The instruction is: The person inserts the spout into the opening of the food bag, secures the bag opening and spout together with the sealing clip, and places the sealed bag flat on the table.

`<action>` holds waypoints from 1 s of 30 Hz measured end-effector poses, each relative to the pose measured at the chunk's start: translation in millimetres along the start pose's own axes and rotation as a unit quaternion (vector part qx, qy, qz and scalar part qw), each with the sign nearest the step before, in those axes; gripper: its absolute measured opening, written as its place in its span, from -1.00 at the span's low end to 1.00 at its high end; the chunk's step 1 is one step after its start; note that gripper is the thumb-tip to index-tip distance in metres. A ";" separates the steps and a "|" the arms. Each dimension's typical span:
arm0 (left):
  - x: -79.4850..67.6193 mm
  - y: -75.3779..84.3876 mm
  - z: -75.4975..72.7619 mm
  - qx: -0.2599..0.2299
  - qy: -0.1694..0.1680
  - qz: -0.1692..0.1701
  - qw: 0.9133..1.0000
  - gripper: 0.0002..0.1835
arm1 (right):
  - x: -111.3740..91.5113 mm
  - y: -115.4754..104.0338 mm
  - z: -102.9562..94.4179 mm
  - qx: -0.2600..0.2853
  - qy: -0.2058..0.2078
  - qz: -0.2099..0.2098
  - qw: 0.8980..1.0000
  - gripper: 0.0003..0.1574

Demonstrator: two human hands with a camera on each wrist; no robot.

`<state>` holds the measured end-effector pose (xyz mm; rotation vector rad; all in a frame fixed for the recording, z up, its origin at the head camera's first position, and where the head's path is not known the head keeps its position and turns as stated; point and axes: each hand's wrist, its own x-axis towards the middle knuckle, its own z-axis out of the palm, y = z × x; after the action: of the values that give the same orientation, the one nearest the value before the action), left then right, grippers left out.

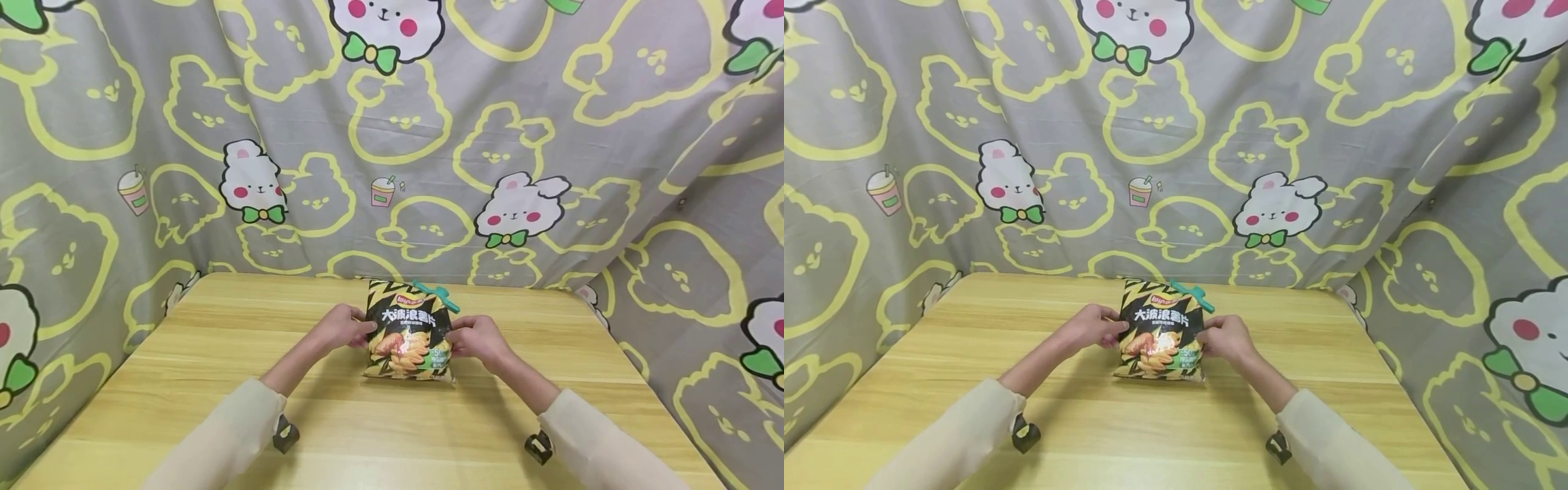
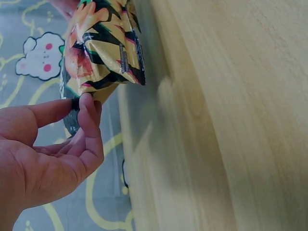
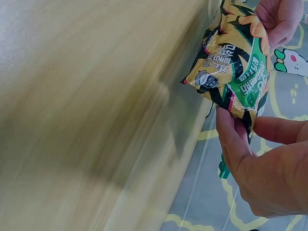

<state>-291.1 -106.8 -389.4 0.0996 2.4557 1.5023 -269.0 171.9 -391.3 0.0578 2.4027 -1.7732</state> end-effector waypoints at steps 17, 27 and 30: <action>7.8 -11.2 6.2 0.005 0.001 -0.003 1.000 -0.55 | 6.8 7.9 -3.1 -0.027 -0.021 0.009 0.999 -0.49; 9.2 -16.5 8.4 0.004 0.011 -0.002 1.000 -0.61 | 13.2 14.6 -3.6 -0.011 -0.027 0.021 0.999 -0.40; 10.0 -16.8 9.6 0.012 0.013 0.002 1.000 -0.64 | 14.9 16.8 -4.0 -0.005 -0.029 0.022 0.999 -0.39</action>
<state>-297.0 -104.4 -410.2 0.0885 2.4964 1.4844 -282.1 179.9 -408.3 0.0580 2.3506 -1.7201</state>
